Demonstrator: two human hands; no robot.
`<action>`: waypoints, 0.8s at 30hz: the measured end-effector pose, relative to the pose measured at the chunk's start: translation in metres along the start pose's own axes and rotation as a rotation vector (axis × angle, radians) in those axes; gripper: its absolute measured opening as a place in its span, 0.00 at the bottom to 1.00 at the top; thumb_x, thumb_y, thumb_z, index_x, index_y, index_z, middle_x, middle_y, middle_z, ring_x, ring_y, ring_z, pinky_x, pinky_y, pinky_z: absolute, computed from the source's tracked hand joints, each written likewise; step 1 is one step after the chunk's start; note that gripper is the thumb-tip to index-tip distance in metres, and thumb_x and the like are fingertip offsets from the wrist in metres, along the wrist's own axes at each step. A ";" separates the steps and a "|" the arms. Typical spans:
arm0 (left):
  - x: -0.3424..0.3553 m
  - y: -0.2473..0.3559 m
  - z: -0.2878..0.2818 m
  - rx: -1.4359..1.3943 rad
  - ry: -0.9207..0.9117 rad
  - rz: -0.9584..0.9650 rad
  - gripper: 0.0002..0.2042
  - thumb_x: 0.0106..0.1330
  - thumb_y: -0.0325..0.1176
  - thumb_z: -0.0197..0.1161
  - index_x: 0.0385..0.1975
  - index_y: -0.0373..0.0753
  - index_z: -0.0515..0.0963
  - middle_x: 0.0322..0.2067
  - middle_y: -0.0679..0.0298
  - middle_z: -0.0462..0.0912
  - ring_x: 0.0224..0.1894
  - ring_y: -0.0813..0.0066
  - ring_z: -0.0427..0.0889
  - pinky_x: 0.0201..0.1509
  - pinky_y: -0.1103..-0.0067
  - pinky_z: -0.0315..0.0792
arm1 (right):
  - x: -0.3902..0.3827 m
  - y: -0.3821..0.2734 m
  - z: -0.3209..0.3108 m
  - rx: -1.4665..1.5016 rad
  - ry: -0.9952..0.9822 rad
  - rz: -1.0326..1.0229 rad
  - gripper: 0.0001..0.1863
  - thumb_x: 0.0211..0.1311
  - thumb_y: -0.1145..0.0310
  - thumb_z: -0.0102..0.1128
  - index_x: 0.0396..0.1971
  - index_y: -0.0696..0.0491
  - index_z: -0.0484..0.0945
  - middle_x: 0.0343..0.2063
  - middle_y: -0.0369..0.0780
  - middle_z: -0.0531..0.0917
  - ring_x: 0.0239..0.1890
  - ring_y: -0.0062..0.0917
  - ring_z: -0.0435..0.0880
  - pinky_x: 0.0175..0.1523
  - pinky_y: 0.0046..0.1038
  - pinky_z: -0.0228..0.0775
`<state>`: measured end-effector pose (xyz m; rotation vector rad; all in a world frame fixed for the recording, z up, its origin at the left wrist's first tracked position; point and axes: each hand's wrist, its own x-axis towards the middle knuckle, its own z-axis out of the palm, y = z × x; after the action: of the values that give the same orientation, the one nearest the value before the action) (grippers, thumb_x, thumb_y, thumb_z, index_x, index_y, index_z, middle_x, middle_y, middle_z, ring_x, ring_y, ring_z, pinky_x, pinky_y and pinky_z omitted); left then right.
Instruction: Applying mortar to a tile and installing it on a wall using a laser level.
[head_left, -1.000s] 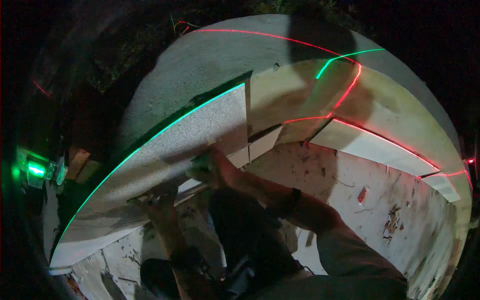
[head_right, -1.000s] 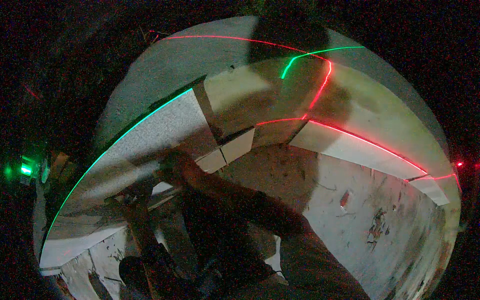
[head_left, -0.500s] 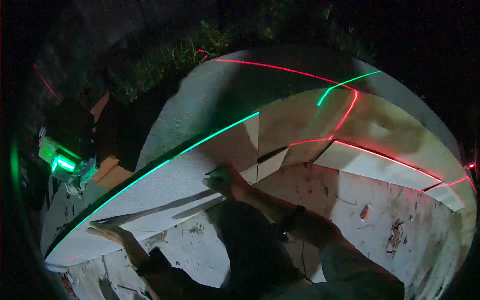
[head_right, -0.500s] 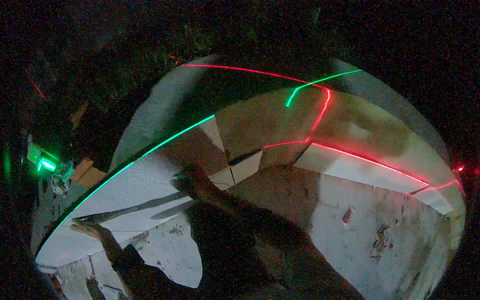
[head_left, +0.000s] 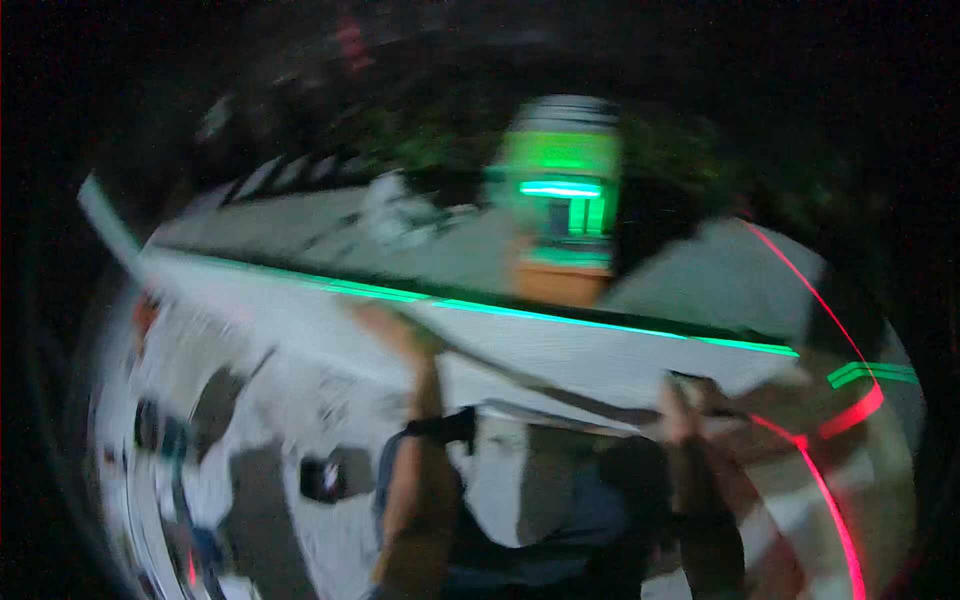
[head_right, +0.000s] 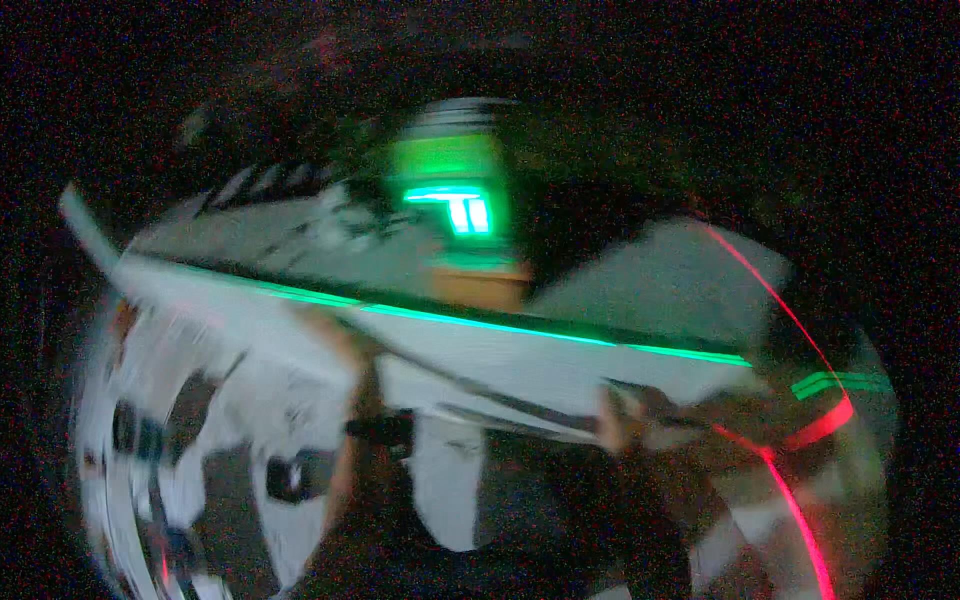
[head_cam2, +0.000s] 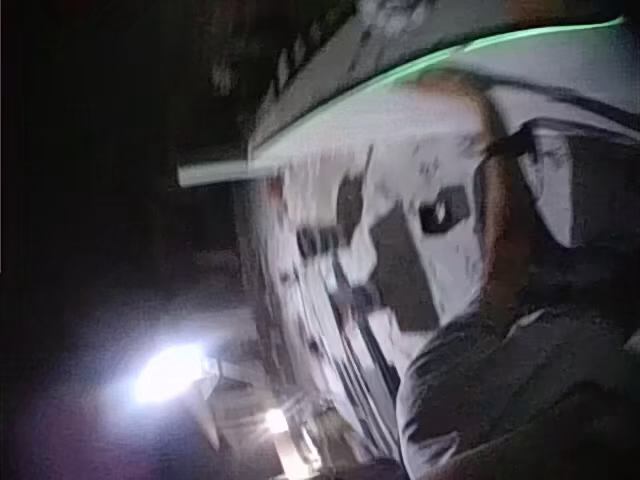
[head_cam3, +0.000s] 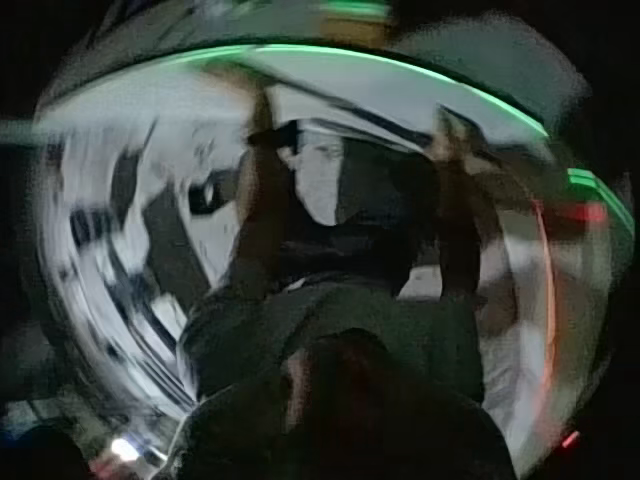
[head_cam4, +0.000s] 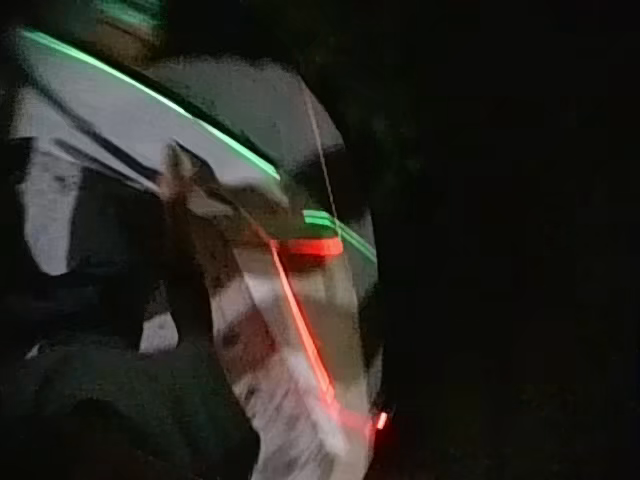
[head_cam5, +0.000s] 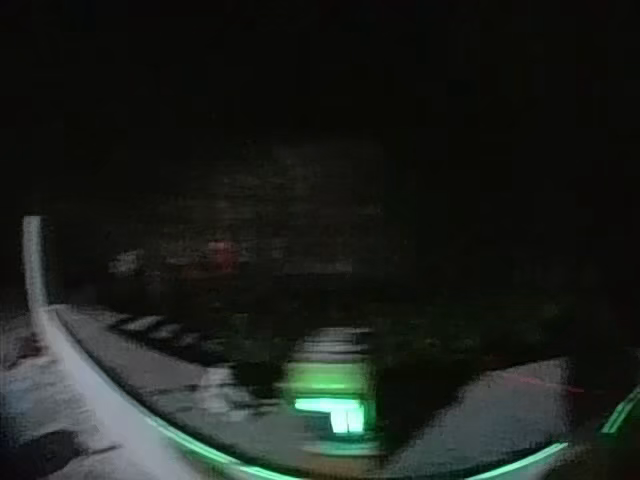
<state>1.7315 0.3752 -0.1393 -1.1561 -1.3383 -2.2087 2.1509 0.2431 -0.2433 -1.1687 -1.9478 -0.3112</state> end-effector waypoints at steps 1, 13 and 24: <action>0.001 0.022 0.013 -0.119 0.010 -0.089 0.33 0.69 0.47 0.44 0.67 0.31 0.46 0.69 0.47 0.40 0.71 0.53 0.39 0.72 0.63 0.35 | -0.013 0.026 -0.009 0.390 0.070 0.426 0.15 0.59 0.66 0.59 0.42 0.59 0.74 0.37 0.40 0.77 0.39 0.28 0.76 0.43 0.30 0.68; 0.042 0.048 -0.022 0.249 -0.030 -0.180 0.37 0.69 0.54 0.35 0.66 0.27 0.43 0.68 0.42 0.41 0.70 0.47 0.39 0.71 0.61 0.32 | 0.159 -0.185 0.029 0.803 -0.231 0.592 0.21 0.63 0.59 0.53 0.16 0.58 0.67 0.13 0.37 0.66 0.20 0.21 0.63 0.28 0.29 0.55; 0.033 0.043 -0.025 0.246 -0.105 -0.156 0.38 0.67 0.52 0.41 0.66 0.27 0.43 0.68 0.40 0.39 0.70 0.44 0.38 0.70 0.57 0.30 | 0.171 -0.185 0.043 0.820 -0.102 0.509 0.23 0.65 0.65 0.47 0.11 0.52 0.55 0.11 0.28 0.55 0.16 0.13 0.51 0.21 0.24 0.40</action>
<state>1.7256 0.3365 -0.0947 -1.1223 -1.7415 -2.0338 1.9376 0.2737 -0.1059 -1.0560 -1.5218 0.7586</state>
